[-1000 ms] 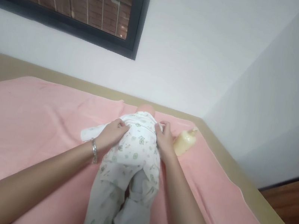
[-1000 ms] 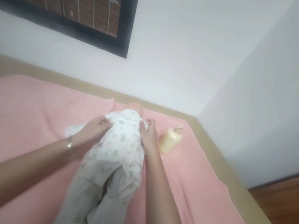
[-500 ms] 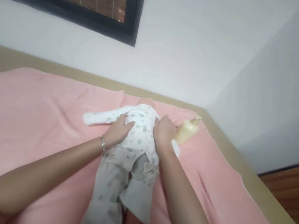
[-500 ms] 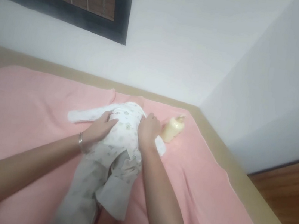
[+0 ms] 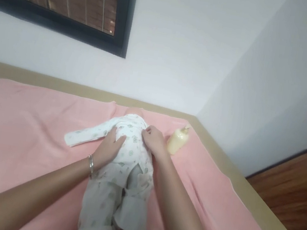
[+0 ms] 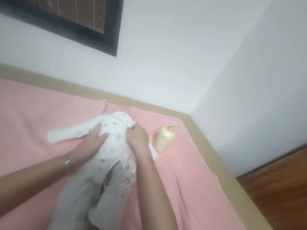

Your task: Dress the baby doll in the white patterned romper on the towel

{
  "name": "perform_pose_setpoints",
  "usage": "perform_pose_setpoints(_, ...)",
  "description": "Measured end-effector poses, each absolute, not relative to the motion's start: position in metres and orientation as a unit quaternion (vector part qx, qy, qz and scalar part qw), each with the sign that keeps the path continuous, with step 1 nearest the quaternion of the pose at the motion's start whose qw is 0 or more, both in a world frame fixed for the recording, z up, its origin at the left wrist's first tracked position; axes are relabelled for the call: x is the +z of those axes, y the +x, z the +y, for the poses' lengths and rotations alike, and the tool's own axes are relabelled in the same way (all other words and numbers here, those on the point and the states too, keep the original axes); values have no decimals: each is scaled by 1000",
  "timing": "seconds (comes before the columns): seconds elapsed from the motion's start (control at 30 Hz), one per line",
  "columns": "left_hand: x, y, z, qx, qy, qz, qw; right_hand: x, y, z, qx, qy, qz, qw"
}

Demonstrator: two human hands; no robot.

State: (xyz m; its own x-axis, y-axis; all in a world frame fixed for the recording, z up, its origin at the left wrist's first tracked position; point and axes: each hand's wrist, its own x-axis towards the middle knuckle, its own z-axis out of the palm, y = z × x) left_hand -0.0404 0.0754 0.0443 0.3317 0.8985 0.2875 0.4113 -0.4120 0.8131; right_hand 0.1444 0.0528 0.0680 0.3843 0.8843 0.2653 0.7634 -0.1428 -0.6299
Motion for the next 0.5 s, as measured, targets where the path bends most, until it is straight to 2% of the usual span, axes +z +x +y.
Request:
perform_pose_setpoints(0.13, 65, -54, 82, 262, 805, 483, 223, 105, 185, 36, 2, -687, -506, 522)
perform_pose_setpoints(0.2, 83, -60, 85, 213, 825, 479, 210, 122, 209, 23, -60, -655, -450, 604)
perform_pose_setpoints(0.3, 112, -55, 77, 282, 820, 446, 223, 131, 240, 9, -99, -630, -386, 667)
perform_pose_setpoints(0.37, 125, -36, 66, 330, 808, 382, 304, 127, 253, 7, -81, -623, -388, 675)
perform_pose_setpoints(0.4, 129, -23, 60, 330, 795, 334, 383, 123, 257, 10, -62, -620, -394, 675)
perform_pose_setpoints(0.5, 130, 30, 51, 262, 598, 229, 722, 106, 260, 21, -9, -590, -391, 707)
